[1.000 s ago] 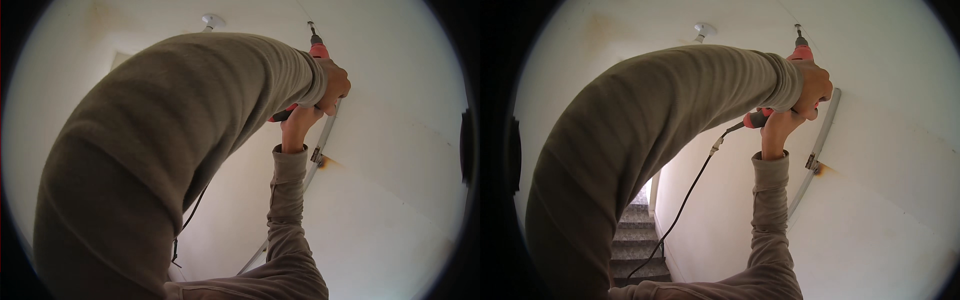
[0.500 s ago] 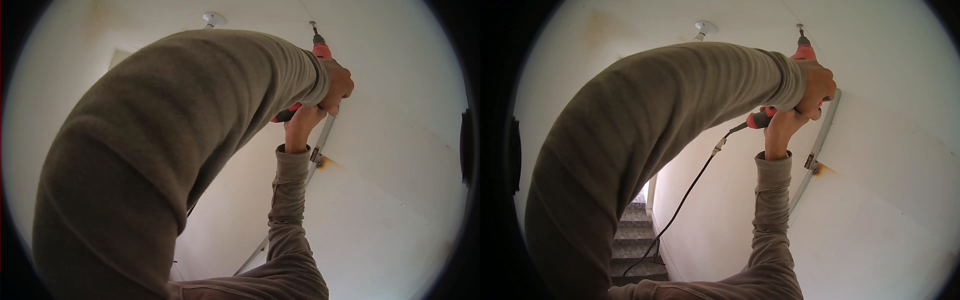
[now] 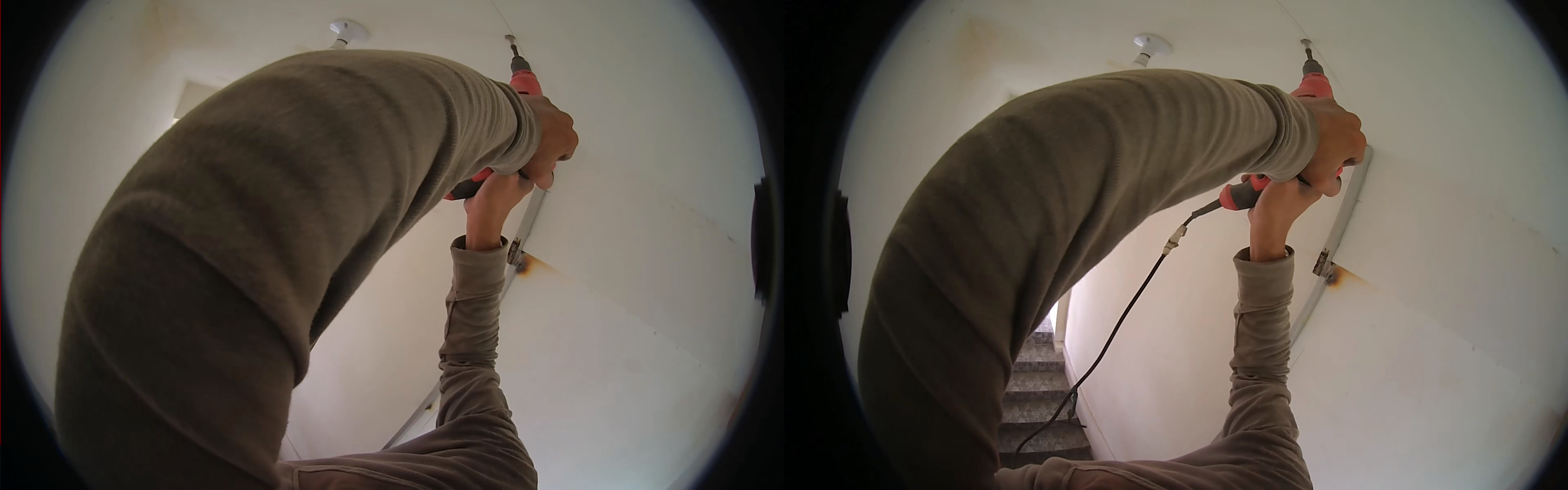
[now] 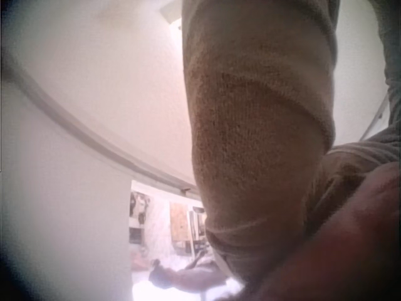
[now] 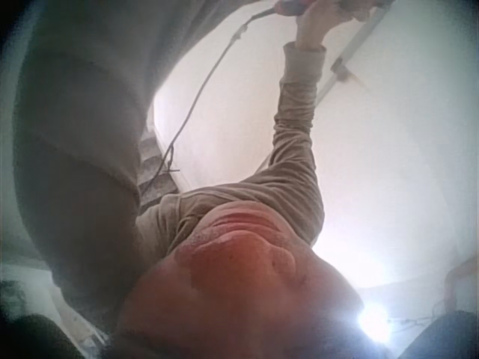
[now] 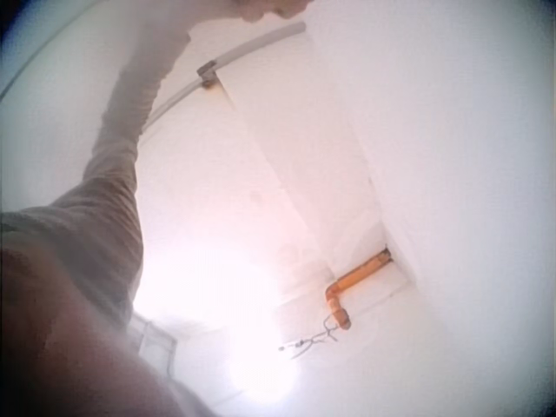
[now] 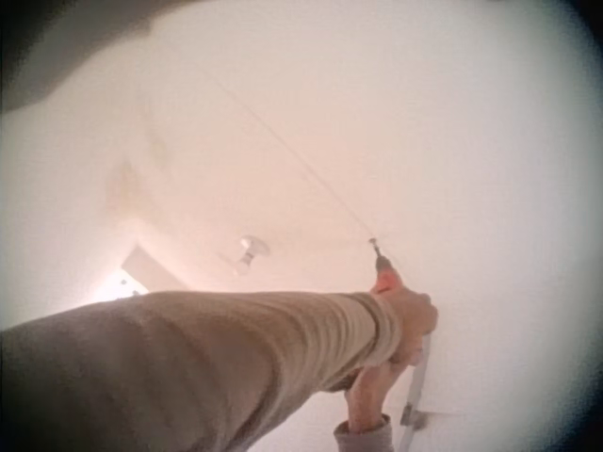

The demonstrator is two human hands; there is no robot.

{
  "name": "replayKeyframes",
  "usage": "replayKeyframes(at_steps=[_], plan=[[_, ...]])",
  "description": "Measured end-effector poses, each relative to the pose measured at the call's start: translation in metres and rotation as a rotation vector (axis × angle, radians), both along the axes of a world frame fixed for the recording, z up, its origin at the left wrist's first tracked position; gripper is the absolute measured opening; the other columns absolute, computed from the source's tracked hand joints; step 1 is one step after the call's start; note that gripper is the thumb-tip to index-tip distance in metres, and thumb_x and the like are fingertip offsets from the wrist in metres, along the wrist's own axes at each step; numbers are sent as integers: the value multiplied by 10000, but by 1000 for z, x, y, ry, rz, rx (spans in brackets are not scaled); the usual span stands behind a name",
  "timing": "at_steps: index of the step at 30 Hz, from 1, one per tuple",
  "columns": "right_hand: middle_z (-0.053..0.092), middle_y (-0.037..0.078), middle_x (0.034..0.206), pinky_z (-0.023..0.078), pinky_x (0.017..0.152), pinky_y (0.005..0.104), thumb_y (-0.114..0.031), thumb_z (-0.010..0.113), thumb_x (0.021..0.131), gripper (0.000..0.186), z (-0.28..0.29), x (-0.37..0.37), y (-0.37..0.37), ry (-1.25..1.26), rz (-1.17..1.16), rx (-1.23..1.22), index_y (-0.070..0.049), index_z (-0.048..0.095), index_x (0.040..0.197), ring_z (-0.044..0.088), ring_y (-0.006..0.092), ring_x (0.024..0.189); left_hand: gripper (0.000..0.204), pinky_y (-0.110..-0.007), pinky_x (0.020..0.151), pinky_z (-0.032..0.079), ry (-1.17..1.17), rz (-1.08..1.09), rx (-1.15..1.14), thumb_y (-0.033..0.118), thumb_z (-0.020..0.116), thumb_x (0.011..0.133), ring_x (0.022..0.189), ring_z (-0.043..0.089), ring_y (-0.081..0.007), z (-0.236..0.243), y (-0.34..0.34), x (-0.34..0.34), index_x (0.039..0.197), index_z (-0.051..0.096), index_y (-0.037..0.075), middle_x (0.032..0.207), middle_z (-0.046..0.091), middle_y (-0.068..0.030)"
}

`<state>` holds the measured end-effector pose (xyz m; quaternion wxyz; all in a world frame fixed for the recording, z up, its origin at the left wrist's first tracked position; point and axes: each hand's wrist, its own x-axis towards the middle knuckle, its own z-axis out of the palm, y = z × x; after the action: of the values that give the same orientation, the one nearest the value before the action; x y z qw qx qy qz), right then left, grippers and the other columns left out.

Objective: The person uses a power drill to create a hole in the ceiling and then uses a hammer to tap a small anchor or fastener into the hole.

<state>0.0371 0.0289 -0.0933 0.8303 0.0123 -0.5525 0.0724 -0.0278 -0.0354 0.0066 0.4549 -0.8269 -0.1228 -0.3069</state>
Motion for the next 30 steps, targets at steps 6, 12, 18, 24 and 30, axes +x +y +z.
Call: replayKeyframes(at_steps=[6,12,18,24,30], plan=[[585,114,1201,577,804,372,-212,722,868,565,0,-2,-1,0,-71,22,48,456,1293,641,213,1012,300,-466,683,547,29,-44,-15,337,717,717,770,704,-296,1,0,-5,813,701,54,794,717,-95],[587,122,1214,567,832,358,-175,713,858,555,0,-5,-6,15,-70,-20,46,461,1299,639,215,1017,288,-469,684,545,36,-29,-26,333,710,724,777,702,-296,1,-1,-6,788,702,52,793,717,-95],[583,129,1223,568,853,366,-159,685,863,543,-1,-5,-4,-5,-73,7,48,448,1305,639,223,1033,281,-469,676,547,47,-58,-4,323,707,725,777,701,-298,2,5,-3,802,710,53,789,716,-97],[582,137,1223,566,856,360,-159,669,872,523,0,-8,-5,21,-142,15,54,454,1299,640,224,1039,269,-468,675,547,46,-44,-6,315,714,726,762,698,-299,1,0,-9,802,714,57,772,712,-105],[585,133,1209,562,847,357,-165,661,878,504,0,-12,-6,21,-121,-11,53,465,1289,641,213,1015,269,-466,673,545,44,-48,-4,308,715,727,757,696,-294,2,4,-9,809,713,52,758,706,-101]])
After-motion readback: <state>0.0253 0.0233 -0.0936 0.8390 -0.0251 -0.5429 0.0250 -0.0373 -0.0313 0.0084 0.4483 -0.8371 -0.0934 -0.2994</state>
